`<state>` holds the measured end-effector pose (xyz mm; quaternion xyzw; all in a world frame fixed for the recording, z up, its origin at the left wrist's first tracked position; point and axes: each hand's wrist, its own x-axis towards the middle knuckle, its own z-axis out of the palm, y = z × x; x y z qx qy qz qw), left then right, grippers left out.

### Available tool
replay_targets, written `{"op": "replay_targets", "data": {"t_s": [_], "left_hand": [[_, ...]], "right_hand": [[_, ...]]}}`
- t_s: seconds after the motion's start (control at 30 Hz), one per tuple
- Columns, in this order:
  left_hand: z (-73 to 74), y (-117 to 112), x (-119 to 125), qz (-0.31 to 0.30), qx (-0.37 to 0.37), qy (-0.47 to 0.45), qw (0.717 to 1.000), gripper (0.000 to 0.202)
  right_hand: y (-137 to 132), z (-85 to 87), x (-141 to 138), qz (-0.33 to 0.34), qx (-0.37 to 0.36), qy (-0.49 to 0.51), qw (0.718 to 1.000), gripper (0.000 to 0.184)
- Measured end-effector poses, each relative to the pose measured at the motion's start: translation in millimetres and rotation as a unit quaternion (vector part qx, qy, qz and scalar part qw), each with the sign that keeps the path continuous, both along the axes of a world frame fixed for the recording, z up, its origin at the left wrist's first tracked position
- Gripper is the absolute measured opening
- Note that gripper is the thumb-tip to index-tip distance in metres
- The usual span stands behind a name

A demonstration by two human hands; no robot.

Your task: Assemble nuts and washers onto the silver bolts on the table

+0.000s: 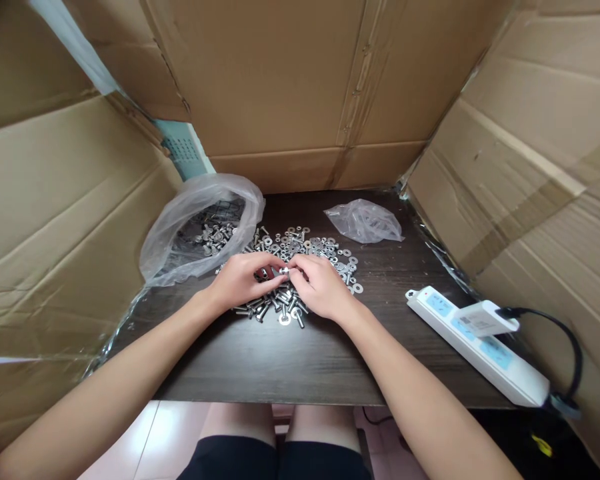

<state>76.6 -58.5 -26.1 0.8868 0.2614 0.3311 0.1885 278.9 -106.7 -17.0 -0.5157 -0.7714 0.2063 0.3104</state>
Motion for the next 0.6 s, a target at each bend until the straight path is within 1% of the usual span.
{"op": "replay_targets", "data": {"t_s": [0.13, 0.37, 0.6], "left_hand": [[-0.4, 0.3, 0.0, 0.0, 0.001, 0.0, 1.0, 0.016], [-0.5, 0.7, -0.2, 0.001, 0.0, -0.002, 1.0, 0.017], [1.7, -0.2, -0.1, 0.001, -0.004, 0.006, 1.0, 0.016]], "right_hand": [[-0.3, -1.0, -0.4, -0.005, 0.001, -0.01, 1.0, 0.016], [-1.1, -0.8, -0.1, -0.006, 0.01, 0.016, 1.0, 0.011], [-0.7, -0.8, 0.2, -0.007, 0.01, -0.006, 1.0, 0.012]]}}
